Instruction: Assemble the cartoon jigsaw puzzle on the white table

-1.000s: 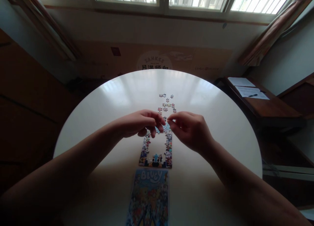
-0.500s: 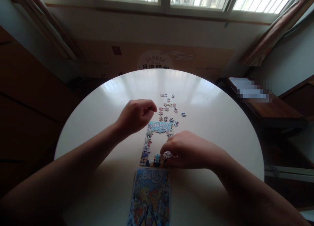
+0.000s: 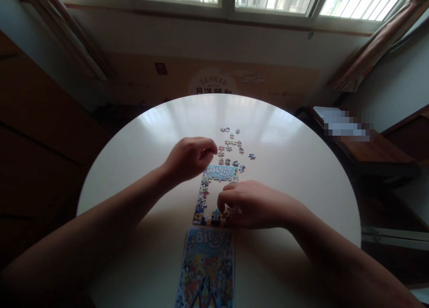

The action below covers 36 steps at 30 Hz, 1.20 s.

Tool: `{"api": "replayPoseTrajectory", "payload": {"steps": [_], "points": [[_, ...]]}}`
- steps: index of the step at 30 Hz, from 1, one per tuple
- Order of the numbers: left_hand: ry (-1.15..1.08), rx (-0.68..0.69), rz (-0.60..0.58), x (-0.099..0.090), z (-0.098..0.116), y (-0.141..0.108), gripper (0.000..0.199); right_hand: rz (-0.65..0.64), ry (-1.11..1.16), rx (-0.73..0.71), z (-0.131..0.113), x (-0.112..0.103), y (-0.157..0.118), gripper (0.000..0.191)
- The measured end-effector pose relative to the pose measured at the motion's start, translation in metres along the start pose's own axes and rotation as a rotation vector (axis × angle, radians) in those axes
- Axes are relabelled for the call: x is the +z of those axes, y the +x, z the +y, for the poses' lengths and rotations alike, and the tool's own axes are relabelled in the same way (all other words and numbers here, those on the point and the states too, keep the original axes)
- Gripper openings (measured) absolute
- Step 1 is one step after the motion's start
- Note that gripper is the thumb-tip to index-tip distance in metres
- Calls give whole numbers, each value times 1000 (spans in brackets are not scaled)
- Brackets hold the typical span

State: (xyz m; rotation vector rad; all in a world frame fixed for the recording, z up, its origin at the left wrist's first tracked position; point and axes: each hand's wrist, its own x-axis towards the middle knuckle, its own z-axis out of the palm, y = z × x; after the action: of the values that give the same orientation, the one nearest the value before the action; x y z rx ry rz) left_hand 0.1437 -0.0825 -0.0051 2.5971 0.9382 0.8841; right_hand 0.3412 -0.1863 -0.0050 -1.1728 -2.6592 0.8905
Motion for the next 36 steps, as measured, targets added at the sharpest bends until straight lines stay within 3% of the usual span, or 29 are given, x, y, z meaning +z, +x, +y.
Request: {"api": "replayPoseTrajectory", "payload": {"steps": [7, 10, 15, 21, 27, 36], "points": [[-57, 70, -55, 4, -8, 0, 23, -45, 237, -144, 4, 0, 0, 10], [-142, 96, -133, 3, -8, 1, 23, 46, 298, -173, 8, -3, -1, 13], [-365, 12, -419, -4, -2, 3, 24, 329, 445, 8, 16, -4, -3, 9], [-590, -46, -699, -10, 0, 4, 26, 375, 623, 116, 20, -2, -4, 17], [-614, -9, -757, -11, 2, 3, 22, 383, 626, 110, 21, 0, -3, 16], [-663, -174, -903, -7, 2, 2, 20, 422, 545, 106, 23, 4, 0, 11]]}}
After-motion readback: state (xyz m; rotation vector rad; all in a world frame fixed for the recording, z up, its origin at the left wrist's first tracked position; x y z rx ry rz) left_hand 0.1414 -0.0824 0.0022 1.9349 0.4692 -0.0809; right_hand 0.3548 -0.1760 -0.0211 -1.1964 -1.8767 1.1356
